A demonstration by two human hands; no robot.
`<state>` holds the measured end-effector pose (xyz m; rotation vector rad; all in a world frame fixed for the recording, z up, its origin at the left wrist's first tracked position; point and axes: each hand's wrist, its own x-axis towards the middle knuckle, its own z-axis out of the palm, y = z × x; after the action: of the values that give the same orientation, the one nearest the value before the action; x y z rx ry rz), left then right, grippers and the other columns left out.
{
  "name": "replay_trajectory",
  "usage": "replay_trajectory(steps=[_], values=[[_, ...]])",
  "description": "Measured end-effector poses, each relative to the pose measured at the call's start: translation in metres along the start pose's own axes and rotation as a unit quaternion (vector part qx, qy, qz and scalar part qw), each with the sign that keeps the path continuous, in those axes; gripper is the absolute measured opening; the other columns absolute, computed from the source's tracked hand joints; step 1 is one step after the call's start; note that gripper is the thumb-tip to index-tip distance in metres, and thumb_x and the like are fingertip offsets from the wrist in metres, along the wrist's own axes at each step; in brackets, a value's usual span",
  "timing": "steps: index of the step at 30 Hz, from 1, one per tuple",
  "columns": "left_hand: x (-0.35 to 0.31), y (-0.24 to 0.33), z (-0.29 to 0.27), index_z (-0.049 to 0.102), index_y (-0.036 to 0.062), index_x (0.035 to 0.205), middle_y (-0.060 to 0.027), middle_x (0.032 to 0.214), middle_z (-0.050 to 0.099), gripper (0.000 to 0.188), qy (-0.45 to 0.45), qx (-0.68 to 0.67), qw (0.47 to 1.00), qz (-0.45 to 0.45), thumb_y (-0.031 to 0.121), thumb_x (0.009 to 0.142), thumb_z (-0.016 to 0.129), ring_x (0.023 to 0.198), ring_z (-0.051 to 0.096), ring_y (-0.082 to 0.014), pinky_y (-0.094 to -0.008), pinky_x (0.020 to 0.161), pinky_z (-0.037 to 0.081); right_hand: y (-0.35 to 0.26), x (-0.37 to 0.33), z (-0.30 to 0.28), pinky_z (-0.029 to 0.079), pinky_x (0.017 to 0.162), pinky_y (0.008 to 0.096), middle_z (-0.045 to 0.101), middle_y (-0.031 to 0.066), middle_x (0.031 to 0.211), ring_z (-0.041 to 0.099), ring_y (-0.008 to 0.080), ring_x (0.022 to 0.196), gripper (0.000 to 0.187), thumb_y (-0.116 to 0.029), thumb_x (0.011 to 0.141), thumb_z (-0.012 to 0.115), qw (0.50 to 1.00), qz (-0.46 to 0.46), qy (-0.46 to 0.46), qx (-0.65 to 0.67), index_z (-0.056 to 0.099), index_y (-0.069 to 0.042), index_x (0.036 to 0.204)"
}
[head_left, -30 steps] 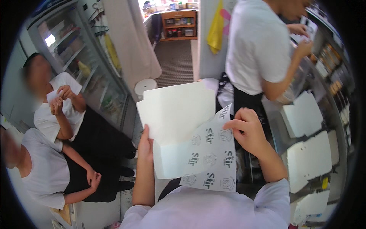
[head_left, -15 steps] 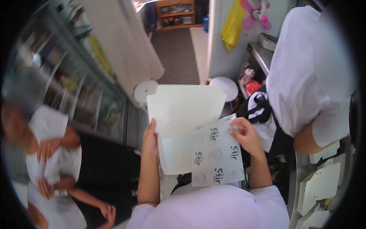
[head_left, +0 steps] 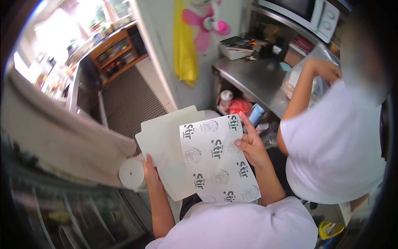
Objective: The person assembles white cardboard food boxes by folding and pressing the flaps. They then place a branded paper liner inside each box and arrange them on the counter.
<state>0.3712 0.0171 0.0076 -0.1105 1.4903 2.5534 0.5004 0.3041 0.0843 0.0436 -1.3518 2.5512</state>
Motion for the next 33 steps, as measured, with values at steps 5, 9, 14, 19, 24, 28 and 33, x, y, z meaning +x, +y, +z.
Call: replay_trajectory(steps=[5, 9, 14, 19, 24, 28, 33], values=[[0.095, 0.024, 0.022, 0.04, -0.0073, 0.126, -0.015, 0.116, 0.056, 0.055, -0.124, 0.041, 0.991, -0.003, 0.039, 0.096, 0.042, 0.102, 0.057, -0.0249, -0.0378, 0.086, 0.048, 0.011, -0.007, -0.005, 0.043, 0.092, 0.0299, 0.061, 0.0127, 0.112, 0.058, 0.0168, 0.104, 0.069, 0.002, 0.084, 0.055, 0.982, -0.083, 0.172, -0.017, 0.019, -0.005, 0.143], [0.172, 0.027, 0.071, 0.046, -0.0024, 0.122, -0.0122, 0.115, 0.055, 0.05, -0.148, 0.061, 0.985, -0.059, 0.039, 0.094, 0.047, 0.101, 0.055, -0.021, -0.0344, 0.084, 0.047, 0.015, -0.004, -0.004, 0.042, 0.09, 0.0286, 0.06, 0.0091, 0.11, 0.058, 0.0152, 0.101, 0.059, -0.002, 0.084, 0.055, 0.944, -0.13, 0.304, -0.021, 0.03, -0.003, 0.137], [0.237, 0.017, 0.106, 0.046, -0.0002, 0.124, -0.0109, 0.115, 0.055, 0.048, -0.209, 0.119, 0.966, -0.096, 0.038, 0.094, 0.048, 0.102, 0.054, -0.0201, -0.0339, 0.085, 0.045, 0.023, -0.005, 0.017, 0.041, 0.09, 0.0285, 0.061, 0.0062, 0.108, 0.055, 0.0129, 0.102, 0.049, -0.005, 0.083, 0.058, 0.866, -0.212, 0.437, -0.117, 0.041, -0.002, 0.129], [0.287, -0.003, 0.152, 0.046, 0.0037, 0.125, -0.0076, 0.115, 0.054, 0.046, -0.27, 0.164, 0.942, -0.11, 0.037, 0.094, 0.05, 0.102, 0.051, -0.0178, -0.0324, 0.086, 0.043, 0.052, -0.009, 0.04, 0.041, 0.09, 0.0286, 0.061, 0.0062, 0.106, 0.056, 0.0122, 0.1, 0.034, -0.006, 0.083, 0.06, 0.784, -0.219, 0.564, -0.139, 0.054, 0.001, 0.116], [0.292, -0.022, 0.211, 0.048, 0.0035, 0.122, -0.0071, 0.112, 0.055, 0.045, -0.34, 0.128, 0.926, -0.105, 0.038, 0.093, 0.051, 0.099, 0.052, -0.0161, -0.0304, 0.083, 0.044, 0.065, -0.019, 0.045, 0.044, 0.087, 0.0281, 0.062, 0.007, 0.104, 0.058, 0.0131, 0.095, 0.031, -0.007, 0.085, 0.059, 0.727, -0.22, 0.632, -0.151, 0.054, 0.0, 0.115], [0.29, -0.043, 0.276, 0.047, 0.0028, 0.124, -0.0087, 0.112, 0.055, 0.05, -0.324, 0.163, 0.927, -0.097, 0.042, 0.093, 0.05, 0.097, 0.054, -0.0171, -0.0303, 0.081, 0.046, 0.065, -0.027, 0.028, 0.045, 0.086, 0.028, 0.062, 0.0067, 0.102, 0.059, 0.013, 0.095, 0.027, -0.007, 0.087, 0.057, 0.701, -0.269, 0.642, -0.155, 0.054, -0.001, 0.114], [0.27, -0.064, 0.347, 0.044, 0.0018, 0.126, -0.0112, 0.115, 0.054, 0.053, -0.371, 0.11, 0.919, -0.078, 0.042, 0.092, 0.05, 0.1, 0.054, -0.0212, -0.0326, 0.084, 0.046, 0.046, -0.046, -0.005, 0.045, 0.084, 0.0269, 0.062, 0.0055, 0.102, 0.057, 0.0121, 0.095, 0.024, -0.007, 0.088, 0.057, 0.685, -0.3, 0.644, -0.161, 0.055, -0.001, 0.111]])
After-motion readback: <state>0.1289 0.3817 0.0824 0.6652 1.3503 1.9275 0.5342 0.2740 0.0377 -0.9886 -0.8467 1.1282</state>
